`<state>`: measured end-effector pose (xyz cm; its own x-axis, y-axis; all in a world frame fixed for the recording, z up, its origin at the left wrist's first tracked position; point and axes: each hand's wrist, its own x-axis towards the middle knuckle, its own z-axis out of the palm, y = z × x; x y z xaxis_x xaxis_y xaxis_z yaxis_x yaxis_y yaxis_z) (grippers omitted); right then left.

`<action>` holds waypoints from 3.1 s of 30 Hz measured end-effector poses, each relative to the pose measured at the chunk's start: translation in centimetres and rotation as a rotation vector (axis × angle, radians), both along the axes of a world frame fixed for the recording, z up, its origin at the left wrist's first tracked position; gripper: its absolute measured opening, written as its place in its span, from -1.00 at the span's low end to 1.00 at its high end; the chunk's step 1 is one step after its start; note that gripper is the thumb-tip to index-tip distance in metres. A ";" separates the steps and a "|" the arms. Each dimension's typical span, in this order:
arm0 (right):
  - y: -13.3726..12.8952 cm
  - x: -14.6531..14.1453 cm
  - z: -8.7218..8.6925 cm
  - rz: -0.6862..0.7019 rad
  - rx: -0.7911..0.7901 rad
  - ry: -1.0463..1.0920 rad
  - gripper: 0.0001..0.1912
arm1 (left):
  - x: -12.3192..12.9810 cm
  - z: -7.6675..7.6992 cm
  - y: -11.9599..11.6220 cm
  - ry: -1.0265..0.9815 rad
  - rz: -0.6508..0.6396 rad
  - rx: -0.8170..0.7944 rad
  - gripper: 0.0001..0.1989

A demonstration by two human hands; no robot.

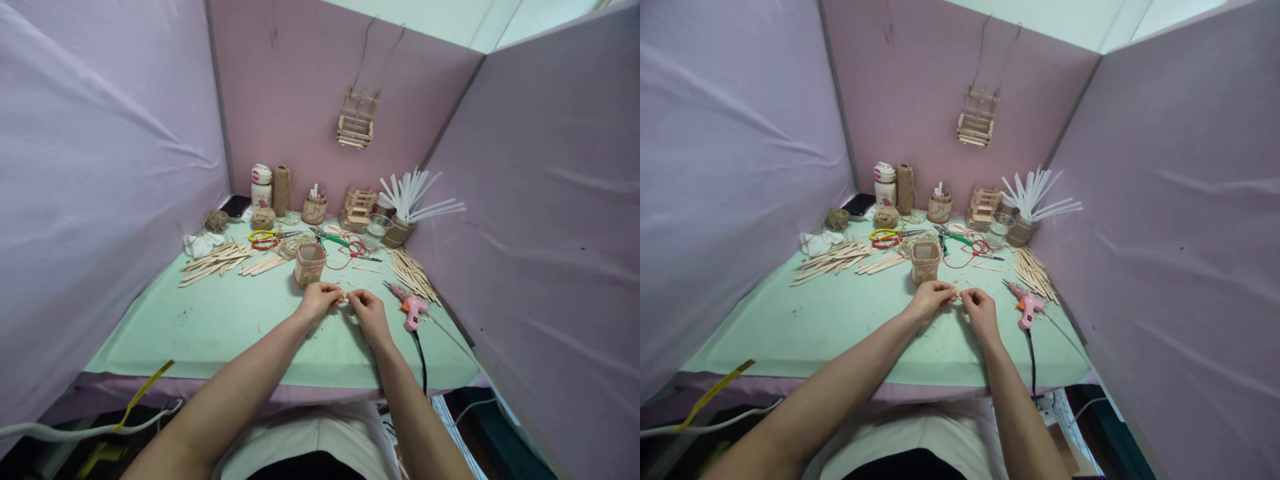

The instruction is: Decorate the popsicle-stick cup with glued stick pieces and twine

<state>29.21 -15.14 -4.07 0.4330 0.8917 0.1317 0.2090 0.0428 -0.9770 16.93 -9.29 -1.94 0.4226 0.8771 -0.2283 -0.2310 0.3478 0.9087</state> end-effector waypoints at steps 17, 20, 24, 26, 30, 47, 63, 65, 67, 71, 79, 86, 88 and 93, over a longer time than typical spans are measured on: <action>0.0 -0.3 0.6 -0.043 -0.023 0.080 -0.70 | 0.1 -0.3 0.1 -0.063 -0.007 0.002 -0.76; 0.1 -0.4 0.6 -0.041 -0.029 0.090 -0.70 | 0.1 -0.3 0.1 -0.063 0.011 0.011 -0.76; 0.0 -0.4 0.6 -0.033 -0.031 0.085 -0.69 | 0.1 -0.1 0.1 -0.061 0.038 0.032 -0.73; 0.0 -0.4 0.5 -0.021 -0.025 0.082 -0.68 | 0.1 -0.1 0.1 -0.068 0.046 0.038 -0.72; 0.0 -0.5 0.5 -0.002 -0.010 0.080 -0.64 | 0.1 0.0 0.0 -0.076 0.051 0.055 -0.70; -0.2 -0.4 0.9 0.015 -0.021 0.056 -0.53 | 0.1 -0.1 0.1 -0.023 0.027 0.072 -0.71; -4.1 4.9 2.4 -0.297 -0.079 -0.413 -0.53 | -0.3 -0.3 0.6 -0.089 -0.023 -0.037 -0.62; -5.6 7.5 2.4 -0.485 -0.230 -0.628 -0.49 | -0.4 0.0 0.6 -0.130 -0.044 -0.073 -0.58; -6.7 9.5 2.1 -0.540 -0.435 -0.767 -0.41 | -0.4 0.3 0.5 -0.183 -0.073 -0.095 -0.57; -6.4 11.2 1.2 -0.423 -0.698 -0.834 -0.36 | -0.7 0.8 0.3 -0.310 -0.174 -0.097 -0.60; -5.1 11.5 2.1 -0.400 -0.640 -0.523 -0.86 | -2.2 2.7 -0.3 -0.591 -0.459 -0.067 -0.66; -7.9 6.9 4.8 -0.217 -0.131 0.068 -0.73 | -3.5 3.1 0.0 -0.695 -0.500 -0.066 -0.58; -8.7 5.0 5.7 -0.171 -0.061 0.159 -0.71 | -3.9 3.0 0.2 -0.698 -0.486 -0.063 -0.54; -10.2 0.7 6.7 -0.018 -0.041 0.273 -0.57 | -4.3 3.1 0.3 -0.635 -0.451 -0.048 -0.44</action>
<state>29.89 -25.31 2.59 0.4639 0.8855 -0.0279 -0.0623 0.0012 -0.9981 12.60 -9.00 1.15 0.7983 0.5850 0.1436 -0.5291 0.5671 0.6312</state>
